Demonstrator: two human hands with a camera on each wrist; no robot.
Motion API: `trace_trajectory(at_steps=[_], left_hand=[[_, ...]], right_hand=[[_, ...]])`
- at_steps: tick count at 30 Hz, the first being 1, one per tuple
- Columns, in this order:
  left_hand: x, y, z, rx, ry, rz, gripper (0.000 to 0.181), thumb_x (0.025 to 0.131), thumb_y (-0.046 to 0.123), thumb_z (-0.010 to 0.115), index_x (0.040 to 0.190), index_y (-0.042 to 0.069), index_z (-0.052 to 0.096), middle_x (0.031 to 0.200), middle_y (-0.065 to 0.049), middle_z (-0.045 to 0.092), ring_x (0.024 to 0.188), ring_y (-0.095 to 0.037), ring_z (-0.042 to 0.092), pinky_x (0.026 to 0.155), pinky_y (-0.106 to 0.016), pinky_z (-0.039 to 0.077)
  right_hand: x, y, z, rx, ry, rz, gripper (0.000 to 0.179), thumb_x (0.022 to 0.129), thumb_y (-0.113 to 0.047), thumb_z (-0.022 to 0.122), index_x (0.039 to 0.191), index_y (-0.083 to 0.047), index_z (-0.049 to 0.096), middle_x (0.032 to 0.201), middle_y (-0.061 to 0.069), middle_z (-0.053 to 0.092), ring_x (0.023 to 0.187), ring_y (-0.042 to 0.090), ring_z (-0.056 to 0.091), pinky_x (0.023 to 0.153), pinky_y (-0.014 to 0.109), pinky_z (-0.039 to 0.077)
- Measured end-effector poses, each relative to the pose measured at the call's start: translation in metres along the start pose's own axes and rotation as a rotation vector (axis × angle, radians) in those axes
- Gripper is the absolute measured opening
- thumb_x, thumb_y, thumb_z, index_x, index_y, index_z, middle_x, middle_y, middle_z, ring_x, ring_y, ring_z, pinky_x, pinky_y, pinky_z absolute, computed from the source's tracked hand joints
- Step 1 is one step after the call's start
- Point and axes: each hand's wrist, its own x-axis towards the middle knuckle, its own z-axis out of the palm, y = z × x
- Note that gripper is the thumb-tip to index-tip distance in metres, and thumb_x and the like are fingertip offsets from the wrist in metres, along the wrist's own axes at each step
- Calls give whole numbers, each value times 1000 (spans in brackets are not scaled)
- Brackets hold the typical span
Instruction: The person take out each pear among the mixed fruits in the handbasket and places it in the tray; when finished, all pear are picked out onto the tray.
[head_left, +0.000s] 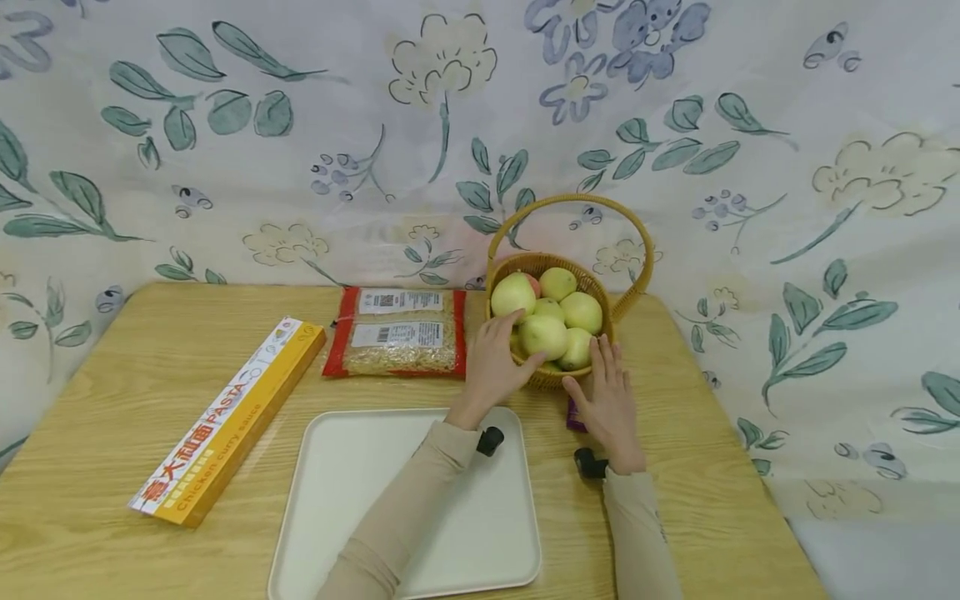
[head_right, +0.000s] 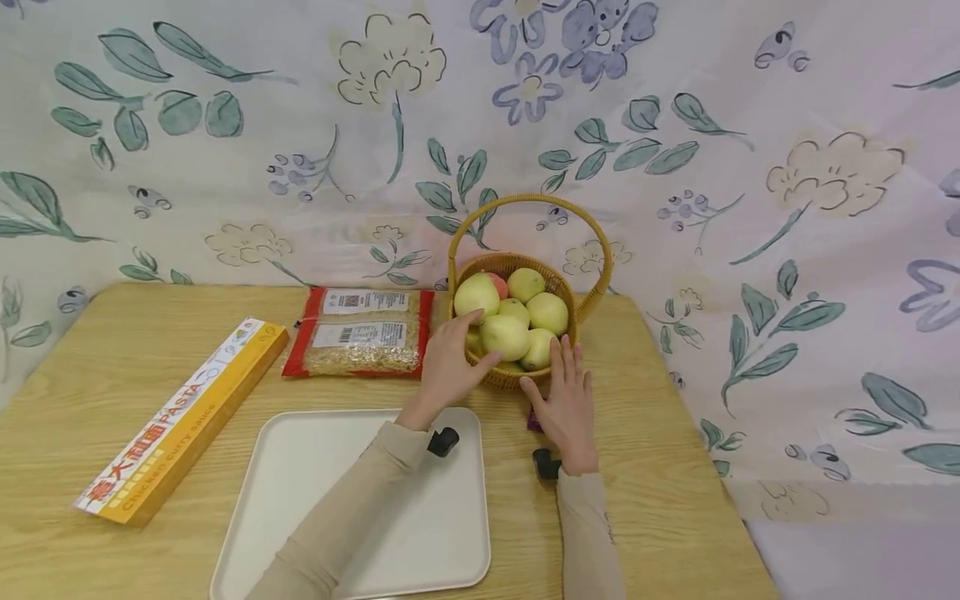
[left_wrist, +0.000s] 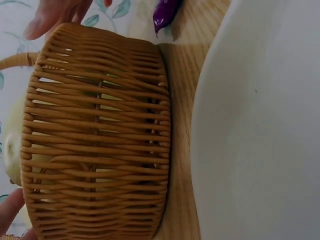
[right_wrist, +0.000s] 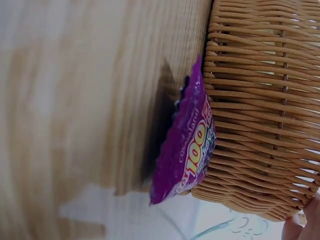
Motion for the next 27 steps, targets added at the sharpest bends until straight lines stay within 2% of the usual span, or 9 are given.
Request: trace_trajectory(at_steps=[5,10,14,18,22,27], left_hand=[[6,5,7,45,-48,-85,71,88,55,60,146,19,40,144,-5,51,128,-31,50,105,-57,36],[10,10,12,45,-84,-103,72,88,51,63,147,19,38,138,-11,50,124,-31,53,101,-57,38],[12,13,18,41,-70,-88,70,87,45,67,145,17,41,137,-12,47,123,-31,52,101,-63,35],[16,15,27,88,-77,-93,68,86,45,68,144,19,42,142,-10,42,118,-32,57,102,-69,32],[19,16,33,106,-70,-110,67,85,44,69,142,21,44,145,-8,41,111,-33,61,100,-68,32],[19,16,36,84,-7,-105,63,81,38,74,137,22,51,142,-8,45,108,-32,61,96,-66,35]], right_hand=[[0,-1,-1,21,4,5,79,99,-50,43,157,-9,6,165,10,-1,150,39,-2,113,68,13],[1,-2,1,38,5,4,79,99,-50,43,157,-9,8,164,12,-1,150,42,-1,112,69,14],[1,-3,1,45,11,6,78,99,-49,43,157,-9,8,164,14,0,150,41,-1,113,68,14],[1,-3,2,48,31,1,78,99,-47,46,156,-7,10,164,16,3,150,41,-1,113,68,16],[1,-2,4,39,49,-11,79,99,-48,45,155,-4,13,163,18,4,149,43,1,112,68,17],[1,-1,6,55,53,-6,78,99,-47,46,156,-5,12,163,18,4,149,42,0,114,66,16]])
